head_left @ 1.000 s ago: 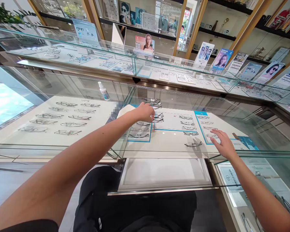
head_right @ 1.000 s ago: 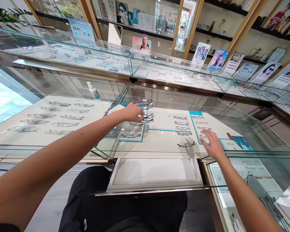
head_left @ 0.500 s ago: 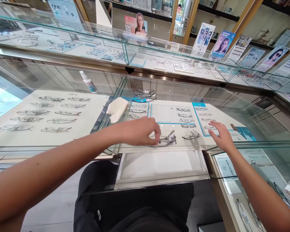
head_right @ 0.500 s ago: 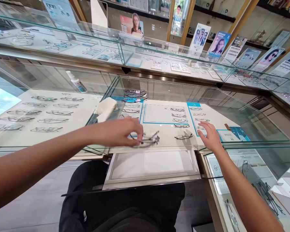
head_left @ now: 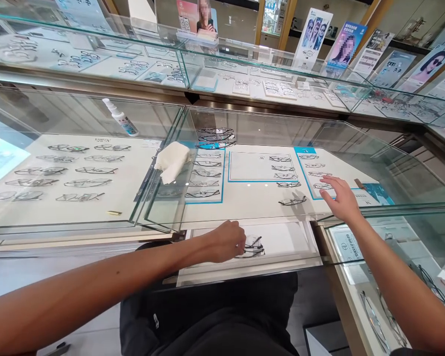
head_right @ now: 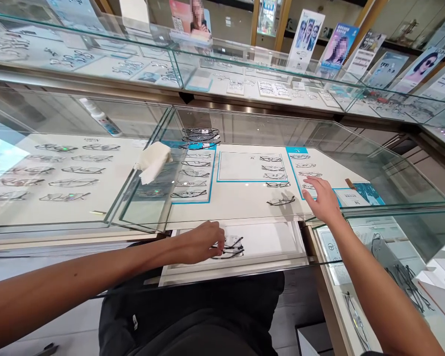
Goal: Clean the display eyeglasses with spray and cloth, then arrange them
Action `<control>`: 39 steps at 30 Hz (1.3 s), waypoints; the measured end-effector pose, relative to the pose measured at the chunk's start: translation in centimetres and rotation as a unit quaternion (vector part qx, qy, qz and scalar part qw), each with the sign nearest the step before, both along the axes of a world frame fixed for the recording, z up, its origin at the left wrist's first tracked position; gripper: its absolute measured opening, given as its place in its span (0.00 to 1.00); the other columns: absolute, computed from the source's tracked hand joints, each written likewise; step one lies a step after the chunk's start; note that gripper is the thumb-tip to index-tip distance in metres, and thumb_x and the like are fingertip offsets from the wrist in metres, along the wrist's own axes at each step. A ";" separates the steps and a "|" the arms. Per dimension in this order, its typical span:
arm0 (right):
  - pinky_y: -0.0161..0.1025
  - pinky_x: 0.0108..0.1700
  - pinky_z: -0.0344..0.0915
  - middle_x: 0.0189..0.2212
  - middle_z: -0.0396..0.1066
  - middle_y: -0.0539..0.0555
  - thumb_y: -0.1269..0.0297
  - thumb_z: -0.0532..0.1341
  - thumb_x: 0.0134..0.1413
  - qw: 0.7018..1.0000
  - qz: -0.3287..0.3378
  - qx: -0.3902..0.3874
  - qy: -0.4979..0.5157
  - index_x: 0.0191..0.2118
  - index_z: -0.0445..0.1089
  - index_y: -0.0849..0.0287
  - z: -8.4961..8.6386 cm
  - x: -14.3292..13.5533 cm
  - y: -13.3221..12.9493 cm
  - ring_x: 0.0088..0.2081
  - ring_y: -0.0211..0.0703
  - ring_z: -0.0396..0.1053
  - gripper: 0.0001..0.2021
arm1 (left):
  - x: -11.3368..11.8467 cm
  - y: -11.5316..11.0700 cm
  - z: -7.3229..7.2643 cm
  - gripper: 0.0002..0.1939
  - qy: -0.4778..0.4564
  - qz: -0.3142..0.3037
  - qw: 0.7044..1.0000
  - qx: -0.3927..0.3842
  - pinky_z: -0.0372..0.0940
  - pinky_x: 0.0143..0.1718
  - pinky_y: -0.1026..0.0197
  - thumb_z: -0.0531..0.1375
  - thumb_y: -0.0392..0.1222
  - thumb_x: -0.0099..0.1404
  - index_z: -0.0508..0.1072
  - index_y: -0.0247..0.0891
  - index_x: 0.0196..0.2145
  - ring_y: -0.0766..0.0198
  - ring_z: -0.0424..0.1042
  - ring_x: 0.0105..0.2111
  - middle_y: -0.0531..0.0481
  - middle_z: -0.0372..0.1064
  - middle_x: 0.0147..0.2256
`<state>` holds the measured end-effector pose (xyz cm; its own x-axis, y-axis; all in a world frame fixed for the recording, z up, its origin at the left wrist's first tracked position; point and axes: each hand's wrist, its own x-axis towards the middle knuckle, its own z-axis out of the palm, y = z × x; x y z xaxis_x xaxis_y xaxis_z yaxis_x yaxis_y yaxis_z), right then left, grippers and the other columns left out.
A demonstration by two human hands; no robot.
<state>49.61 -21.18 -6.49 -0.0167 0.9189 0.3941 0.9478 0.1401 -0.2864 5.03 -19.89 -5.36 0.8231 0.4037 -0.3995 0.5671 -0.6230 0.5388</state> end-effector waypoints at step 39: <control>0.65 0.66 0.68 0.62 0.77 0.62 0.58 0.61 0.70 1.000 0.010 0.006 0.013 0.59 0.75 0.53 0.6 -0.8 0.0 0.63 0.64 0.72 0.16 | 5.5 15.3 -14.2 0.19 -0.077 0.103 0.958 0.257 0.57 0.53 0.40 0.58 0.57 0.70 0.79 0.39 0.34 0.44 0.68 0.50 0.39 0.79 0.42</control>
